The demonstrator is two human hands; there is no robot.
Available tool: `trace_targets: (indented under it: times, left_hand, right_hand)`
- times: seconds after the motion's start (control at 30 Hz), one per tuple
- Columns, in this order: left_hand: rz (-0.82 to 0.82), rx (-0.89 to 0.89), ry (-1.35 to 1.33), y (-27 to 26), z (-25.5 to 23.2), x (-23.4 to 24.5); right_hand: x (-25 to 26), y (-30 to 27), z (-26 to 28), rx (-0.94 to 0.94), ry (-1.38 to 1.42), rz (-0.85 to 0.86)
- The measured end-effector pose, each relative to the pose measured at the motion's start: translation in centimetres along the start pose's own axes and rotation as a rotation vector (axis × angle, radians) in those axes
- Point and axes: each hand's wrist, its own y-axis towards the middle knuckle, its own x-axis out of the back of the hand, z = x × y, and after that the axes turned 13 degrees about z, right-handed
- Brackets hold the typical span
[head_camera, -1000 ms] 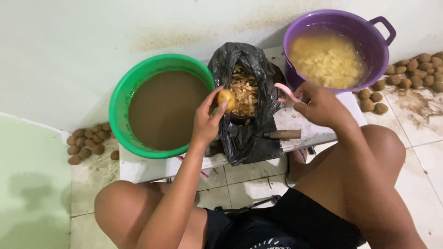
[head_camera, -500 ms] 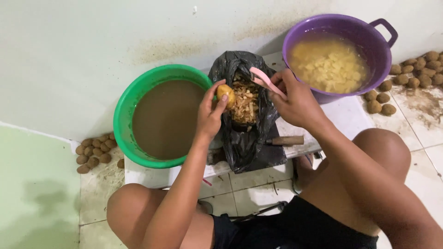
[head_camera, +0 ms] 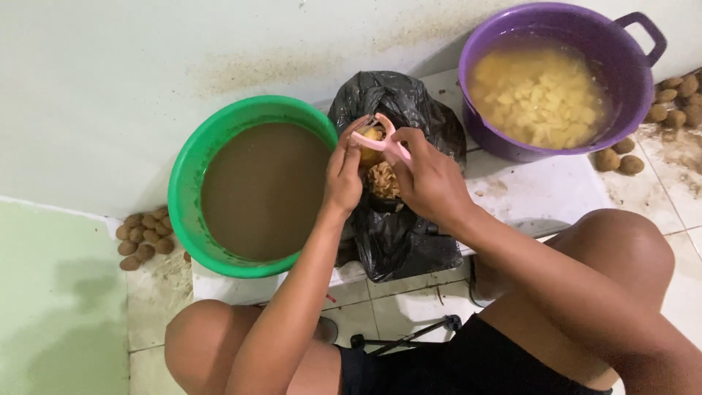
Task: Peeling the skin off a potato using a hand peeler and a small knife over a bucket of water.
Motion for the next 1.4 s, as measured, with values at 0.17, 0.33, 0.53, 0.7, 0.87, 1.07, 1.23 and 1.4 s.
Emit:
trace_targets:
  times: [0.17, 0.33, 0.53, 0.7, 0.87, 1.07, 1.23, 1.4]
  left_hand:
    - [-0.012, 0.034, 0.037, -0.2, 2.9, 0.4]
    - [-0.02, 0.006, -0.036, 0.2, 1.0, -1.6]
    - [0.036, -0.002, 0.036, -0.5, 4.5, -1.3]
    - [0.034, -0.019, 0.033, -1.0, 4.3, -1.0]
    - [0.069, -0.023, 0.1, -0.4, 2.2, 0.8]
    - [0.104, -0.033, -0.044, -0.5, 1.7, 0.8]
    - [0.161, 0.016, -0.36, -0.8, 2.6, 0.6]
    - [0.16, 0.009, -0.188, -0.7, 5.1, 1.3]
  right_hand:
    - [-0.7, -0.6, -1.2, -0.002, -0.086, -0.019]
    - [-0.9, -0.8, -2.0, -0.06, -0.116, -0.052]
    - [-1.0, -1.5, -2.1, -0.087, -0.055, -0.01]
    - [-0.8, -1.4, -1.5, -0.054, 0.008, 0.009]
    - [-0.4, -1.3, -0.8, -0.031, 0.023, -0.018]
    - [-1.2, -1.0, -0.4, -0.022, 0.035, -0.022]
    - [-1.7, -0.9, -0.9, 0.014, 0.051, -0.022]
    - [-2.2, -0.9, -2.0, -0.029, -0.01, -0.045]
